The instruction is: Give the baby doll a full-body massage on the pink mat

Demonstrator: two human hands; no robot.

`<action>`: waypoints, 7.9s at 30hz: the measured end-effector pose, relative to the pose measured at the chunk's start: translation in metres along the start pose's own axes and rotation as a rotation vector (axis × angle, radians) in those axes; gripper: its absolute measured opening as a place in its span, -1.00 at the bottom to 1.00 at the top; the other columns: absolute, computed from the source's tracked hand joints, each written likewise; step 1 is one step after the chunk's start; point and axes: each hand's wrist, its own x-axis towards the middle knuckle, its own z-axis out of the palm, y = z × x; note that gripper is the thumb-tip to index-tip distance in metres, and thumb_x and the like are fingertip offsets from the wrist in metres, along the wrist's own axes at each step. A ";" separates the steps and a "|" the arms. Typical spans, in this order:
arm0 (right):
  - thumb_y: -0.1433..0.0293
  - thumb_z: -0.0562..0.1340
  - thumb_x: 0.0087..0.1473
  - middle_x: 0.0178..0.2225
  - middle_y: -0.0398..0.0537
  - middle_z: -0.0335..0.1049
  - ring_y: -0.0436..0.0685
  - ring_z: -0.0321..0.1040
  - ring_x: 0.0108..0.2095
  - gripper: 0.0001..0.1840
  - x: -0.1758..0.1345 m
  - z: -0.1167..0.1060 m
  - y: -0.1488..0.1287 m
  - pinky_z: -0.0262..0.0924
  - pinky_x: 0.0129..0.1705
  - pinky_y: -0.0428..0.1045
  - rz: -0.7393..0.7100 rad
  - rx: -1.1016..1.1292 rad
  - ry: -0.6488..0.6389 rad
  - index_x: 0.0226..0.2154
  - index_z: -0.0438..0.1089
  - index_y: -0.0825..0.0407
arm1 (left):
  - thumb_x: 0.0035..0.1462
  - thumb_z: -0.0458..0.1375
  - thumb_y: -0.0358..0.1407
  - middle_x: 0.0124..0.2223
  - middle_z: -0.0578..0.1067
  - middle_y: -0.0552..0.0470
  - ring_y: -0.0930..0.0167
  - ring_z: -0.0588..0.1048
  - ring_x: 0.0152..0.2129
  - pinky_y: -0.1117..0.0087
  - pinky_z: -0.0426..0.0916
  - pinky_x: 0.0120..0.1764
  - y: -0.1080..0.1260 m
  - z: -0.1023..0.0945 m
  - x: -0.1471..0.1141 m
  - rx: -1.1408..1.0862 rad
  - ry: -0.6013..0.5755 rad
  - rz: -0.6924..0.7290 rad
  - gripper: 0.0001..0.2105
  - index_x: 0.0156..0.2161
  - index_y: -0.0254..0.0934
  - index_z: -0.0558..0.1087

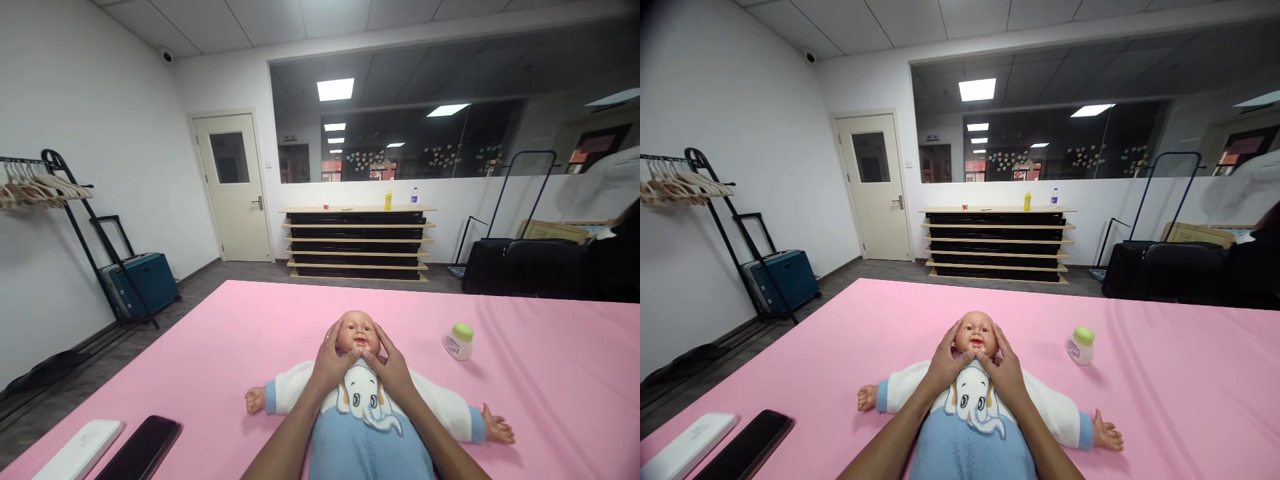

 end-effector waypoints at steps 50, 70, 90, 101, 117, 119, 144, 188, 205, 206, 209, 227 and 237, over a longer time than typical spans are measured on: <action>0.07 0.32 0.04 0.29 0.01 0.07 0.32 0.01 0.30 -0.17 0.001 0.002 0.004 0.01 0.30 0.25 -0.106 -0.011 0.046 0.28 0.12 -0.03 | 0.07 0.24 -0.05 0.32 0.21 -0.12 0.19 0.21 0.24 0.15 0.14 0.24 -0.010 0.000 0.004 -0.042 -0.013 -0.062 -0.27 0.31 -0.20 0.15; 0.12 0.32 0.05 0.29 -0.04 0.07 0.27 -0.02 0.32 -0.21 -0.002 0.001 -0.001 -0.07 0.34 0.20 -0.110 0.003 0.057 0.27 0.15 -0.04 | 0.14 0.18 -0.07 0.34 0.18 -0.07 0.22 0.19 0.26 0.16 0.08 0.26 -0.008 -0.002 0.004 -0.018 -0.034 -0.063 -0.32 0.32 -0.14 0.11; 0.14 0.32 0.06 0.31 -0.07 0.03 0.24 -0.01 0.31 -0.20 -0.001 0.001 0.002 -0.07 0.34 0.18 -0.122 -0.067 0.046 0.29 0.09 -0.08 | 0.03 0.26 -0.06 0.32 0.20 -0.10 0.18 0.22 0.23 0.13 0.17 0.22 -0.006 -0.001 0.005 0.002 -0.029 -0.126 -0.22 0.32 -0.13 0.10; 0.15 0.21 0.18 0.31 -0.10 0.03 0.17 -0.04 0.33 -0.34 0.001 0.001 0.003 -0.13 0.36 0.15 -0.155 -0.104 0.058 0.28 0.12 -0.08 | 0.14 0.11 0.06 0.32 0.22 -0.02 0.20 0.24 0.22 0.12 0.13 0.24 -0.008 -0.005 0.007 0.038 -0.026 -0.172 -0.33 0.30 -0.09 0.15; 0.11 0.24 0.14 0.31 -0.06 0.03 0.20 -0.02 0.32 -0.27 0.000 0.002 0.001 -0.10 0.35 0.17 -0.140 -0.092 0.054 0.29 0.10 -0.05 | 0.14 0.14 0.00 0.32 0.21 -0.05 0.21 0.23 0.23 0.14 0.16 0.23 -0.013 -0.002 0.006 0.013 -0.013 -0.104 -0.33 0.31 -0.13 0.14; 0.11 0.17 0.20 0.30 -0.08 0.05 0.19 -0.02 0.32 -0.36 0.000 0.001 0.000 -0.13 0.36 0.18 -0.132 -0.064 0.064 0.27 0.15 -0.06 | 0.22 0.04 -0.01 0.32 0.21 -0.04 0.25 0.16 0.27 0.14 0.05 0.28 -0.012 -0.002 0.006 0.002 0.006 -0.096 -0.42 0.29 -0.15 0.20; 0.12 0.39 -0.06 0.29 -0.03 0.09 0.33 0.05 0.28 -0.12 -0.004 0.002 -0.009 0.03 0.30 0.25 -0.078 0.000 0.064 0.27 0.15 -0.04 | 0.08 0.25 -0.11 0.34 0.16 -0.09 0.21 0.20 0.24 0.16 0.13 0.24 -0.002 -0.001 0.002 -0.048 -0.047 -0.084 -0.24 0.34 -0.13 0.07; 0.07 0.27 0.10 0.33 -0.09 -0.03 0.22 -0.11 0.35 -0.23 -0.001 0.001 -0.002 -0.19 0.37 0.19 -0.118 -0.045 0.021 0.29 0.10 -0.09 | 0.14 0.19 -0.08 0.34 0.17 -0.03 0.23 0.16 0.27 0.16 0.04 0.28 -0.001 -0.001 0.003 -0.066 -0.051 -0.075 -0.32 0.32 -0.11 0.11; 0.15 0.36 0.02 0.34 -0.08 -0.07 0.26 -0.12 0.35 -0.10 -0.002 0.002 0.001 -0.14 0.36 0.21 -0.134 -0.044 0.010 0.32 0.02 -0.07 | 0.03 0.29 -0.15 0.34 0.16 -0.06 0.20 0.17 0.26 0.13 0.06 0.27 0.002 0.001 0.000 -0.069 -0.070 -0.044 -0.19 0.34 -0.09 0.05; 0.14 0.35 0.03 0.35 -0.07 -0.07 0.25 -0.12 0.35 -0.11 -0.002 0.002 0.002 -0.14 0.36 0.20 -0.130 -0.041 0.010 0.32 0.02 -0.07 | 0.05 0.27 -0.15 0.34 0.16 -0.06 0.21 0.17 0.26 0.13 0.06 0.27 0.001 0.002 0.000 -0.077 -0.067 -0.046 -0.22 0.34 -0.11 0.06; 0.13 0.31 0.08 0.34 -0.07 -0.07 0.23 -0.13 0.35 -0.17 -0.001 0.001 0.003 -0.16 0.36 0.19 -0.123 -0.041 0.008 0.32 0.04 -0.06 | 0.13 0.20 -0.12 0.34 0.17 -0.05 0.24 0.17 0.26 0.16 0.05 0.28 -0.003 0.001 0.002 -0.066 -0.058 -0.033 -0.30 0.33 -0.13 0.09; 0.10 0.31 0.06 0.35 -0.09 -0.09 0.21 -0.14 0.35 -0.14 -0.003 0.001 -0.005 -0.17 0.36 0.17 -0.126 -0.156 0.009 0.32 0.01 -0.09 | 0.08 0.20 0.02 0.36 0.14 -0.06 0.20 0.25 0.23 0.19 0.18 0.22 0.007 -0.005 0.005 0.037 -0.107 -0.209 -0.13 0.38 -0.08 -0.12; 0.06 0.26 0.11 0.35 -0.08 -0.09 0.21 -0.17 0.36 -0.16 0.001 0.003 0.003 -0.23 0.37 0.18 -0.133 -0.089 0.013 0.33 -0.01 -0.08 | 0.17 0.12 0.02 0.37 0.12 0.00 0.21 0.12 0.29 0.15 0.03 0.29 -0.008 -0.004 0.007 -0.030 -0.077 -0.137 -0.29 0.35 -0.10 0.04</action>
